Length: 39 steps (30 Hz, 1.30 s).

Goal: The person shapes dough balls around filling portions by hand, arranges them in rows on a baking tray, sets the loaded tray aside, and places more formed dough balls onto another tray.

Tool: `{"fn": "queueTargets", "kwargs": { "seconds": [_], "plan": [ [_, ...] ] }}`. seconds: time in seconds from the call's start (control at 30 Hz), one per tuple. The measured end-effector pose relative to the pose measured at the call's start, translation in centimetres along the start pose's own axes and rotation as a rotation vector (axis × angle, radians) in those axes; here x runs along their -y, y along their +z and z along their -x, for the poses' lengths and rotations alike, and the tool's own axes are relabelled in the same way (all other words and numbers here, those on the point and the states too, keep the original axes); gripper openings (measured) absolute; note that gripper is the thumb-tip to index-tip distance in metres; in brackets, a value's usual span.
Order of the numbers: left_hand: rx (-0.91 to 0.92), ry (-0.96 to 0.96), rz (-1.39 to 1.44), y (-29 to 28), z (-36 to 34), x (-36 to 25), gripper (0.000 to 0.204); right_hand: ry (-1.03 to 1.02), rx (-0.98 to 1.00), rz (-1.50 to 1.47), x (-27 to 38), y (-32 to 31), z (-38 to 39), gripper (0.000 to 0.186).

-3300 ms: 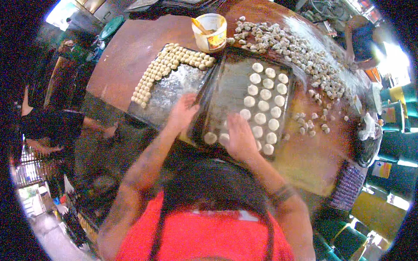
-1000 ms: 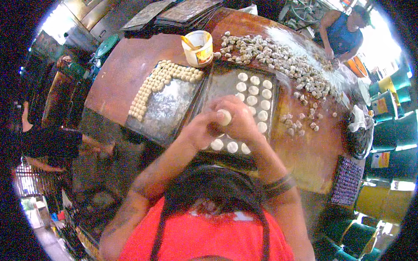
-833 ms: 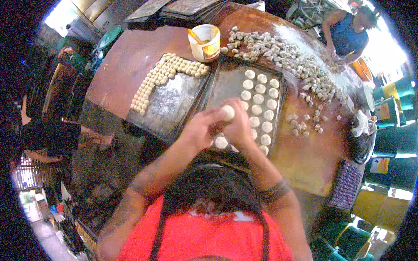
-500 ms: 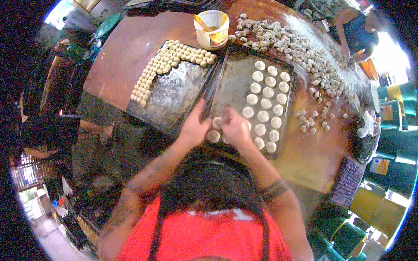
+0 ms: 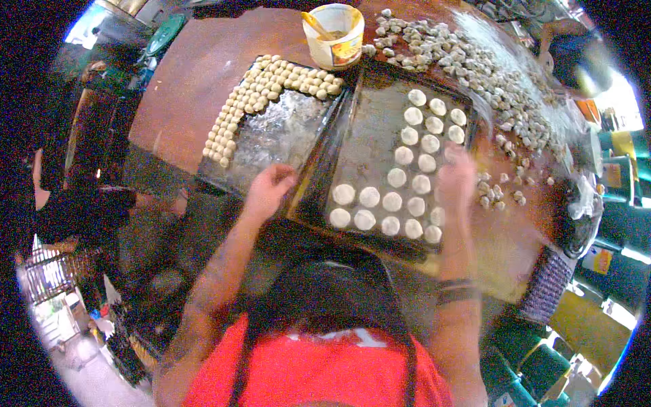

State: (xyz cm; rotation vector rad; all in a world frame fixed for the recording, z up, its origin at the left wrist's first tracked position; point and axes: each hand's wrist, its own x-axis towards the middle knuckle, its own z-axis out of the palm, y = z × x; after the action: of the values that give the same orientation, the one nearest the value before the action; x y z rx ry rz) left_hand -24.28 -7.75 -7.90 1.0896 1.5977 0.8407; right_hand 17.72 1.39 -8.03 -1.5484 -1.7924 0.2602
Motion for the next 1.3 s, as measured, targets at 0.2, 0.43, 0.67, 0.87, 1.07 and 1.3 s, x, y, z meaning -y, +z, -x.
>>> {"fn": "queueTargets", "kwargs": {
  "seconds": [0.2, 0.43, 0.67, 0.87, 1.07, 1.3],
  "plan": [
    [-0.261, 0.232, -0.494, -4.8, -9.7, 1.3, 0.021, 0.037, 0.255, 0.685, -18.5, -5.9, 5.0, 0.052],
    [-0.566, 0.472, -1.025, -10.3, -19.3, 2.6, 0.019, 0.759, -0.254, -0.709, -15.6, -8.2, 8.2, 0.025],
    [-0.639, 0.340, -0.609, -4.3, -16.6, -2.0, 0.014, 0.993, -0.231, -1.215, -12.6, -9.6, 11.1, 0.025],
    [0.038, -0.066, 0.939, 9.4, -5.0, -3.2, 0.022, 0.232, 0.248, -0.524, 12.5, -3.2, 2.4, 0.027],
    [0.299, -0.016, 0.661, 13.4, 1.4, -11.1, 0.042, -0.206, 0.309, -0.308, 13.7, -3.9, 0.3, 0.018],
    [0.407, 0.129, 0.472, 14.1, 3.1, -15.0, 0.038, 0.048, 0.365, -0.476, 13.1, -7.7, 0.5, 0.034]
  ]
}}
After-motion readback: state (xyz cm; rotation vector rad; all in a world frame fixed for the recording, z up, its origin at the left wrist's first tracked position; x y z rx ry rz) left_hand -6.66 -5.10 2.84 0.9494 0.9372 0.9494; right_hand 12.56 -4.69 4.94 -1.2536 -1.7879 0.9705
